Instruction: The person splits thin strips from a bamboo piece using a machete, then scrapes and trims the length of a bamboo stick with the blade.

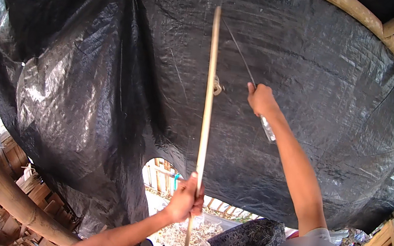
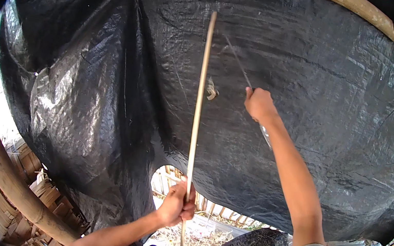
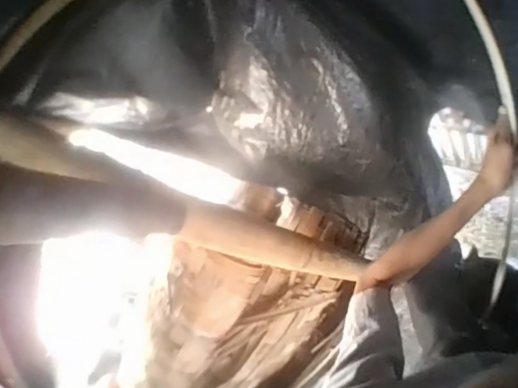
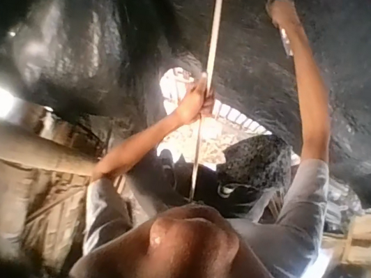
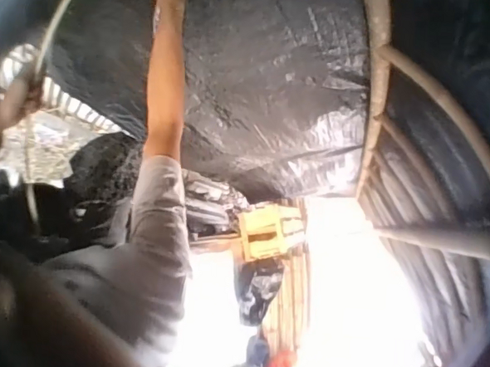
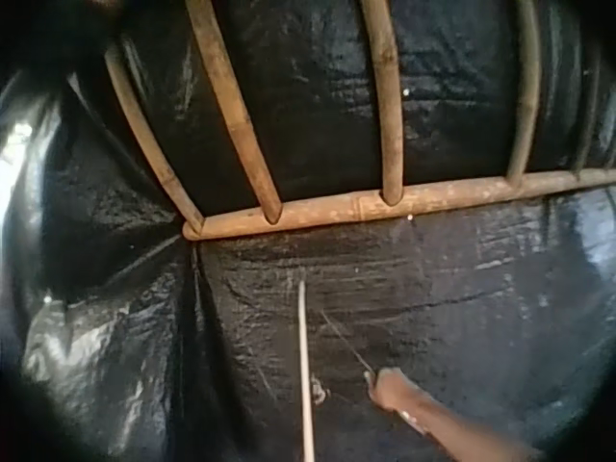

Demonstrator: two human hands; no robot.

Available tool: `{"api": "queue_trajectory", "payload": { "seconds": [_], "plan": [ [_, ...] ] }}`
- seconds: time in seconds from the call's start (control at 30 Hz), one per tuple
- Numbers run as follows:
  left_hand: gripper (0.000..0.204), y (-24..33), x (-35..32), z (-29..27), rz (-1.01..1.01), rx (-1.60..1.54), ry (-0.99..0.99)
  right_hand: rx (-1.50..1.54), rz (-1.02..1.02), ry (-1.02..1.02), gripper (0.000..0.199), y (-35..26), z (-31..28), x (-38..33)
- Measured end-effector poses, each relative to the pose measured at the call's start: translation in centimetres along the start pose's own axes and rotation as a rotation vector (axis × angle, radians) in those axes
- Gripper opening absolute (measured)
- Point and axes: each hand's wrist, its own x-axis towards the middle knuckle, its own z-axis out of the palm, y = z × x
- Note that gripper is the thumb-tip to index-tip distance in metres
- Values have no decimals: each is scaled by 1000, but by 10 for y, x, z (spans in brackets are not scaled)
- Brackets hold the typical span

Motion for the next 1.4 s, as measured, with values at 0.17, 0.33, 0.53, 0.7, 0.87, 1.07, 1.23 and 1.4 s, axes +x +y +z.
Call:
{"api": "queue_trajectory", "payload": {
  "seconds": [0.17, 0.33, 0.53, 0.7, 0.87, 1.07, 1.23, 1.4],
  "plan": [
    [45, -4, 6, 3, 32, 10, 15, -65, 42, -263, 46, -4, 17, -31],
    [44, 8, 14, -8, 15, -30, 49, -142, -88, -220, 43, 38, 55, -79],
    [44, 14, 9, -27, -15, -55, -18, 272, 529, -610, 44, 54, 71, -135],
    [43, 19, 7, -34, -23, -55, -26, 1021, 667, -665, 40, 36, 77, -180],
    [39, 25, 7, -34, -26, -47, -45, 1108, 379, -462, 39, 9, 88, -179],
    [39, 25, 9, -37, -64, -46, -95, 362, -585, 5, 15, -2, 102, -170],
    [44, 15, 8, -44, -16, -20, -141, 197, -725, -100, 29, -18, 102, -167],
    [58, 14, 12, -39, -29, 62, -101, 251, -609, -146, 28, -9, 116, -182]
  ]
}}
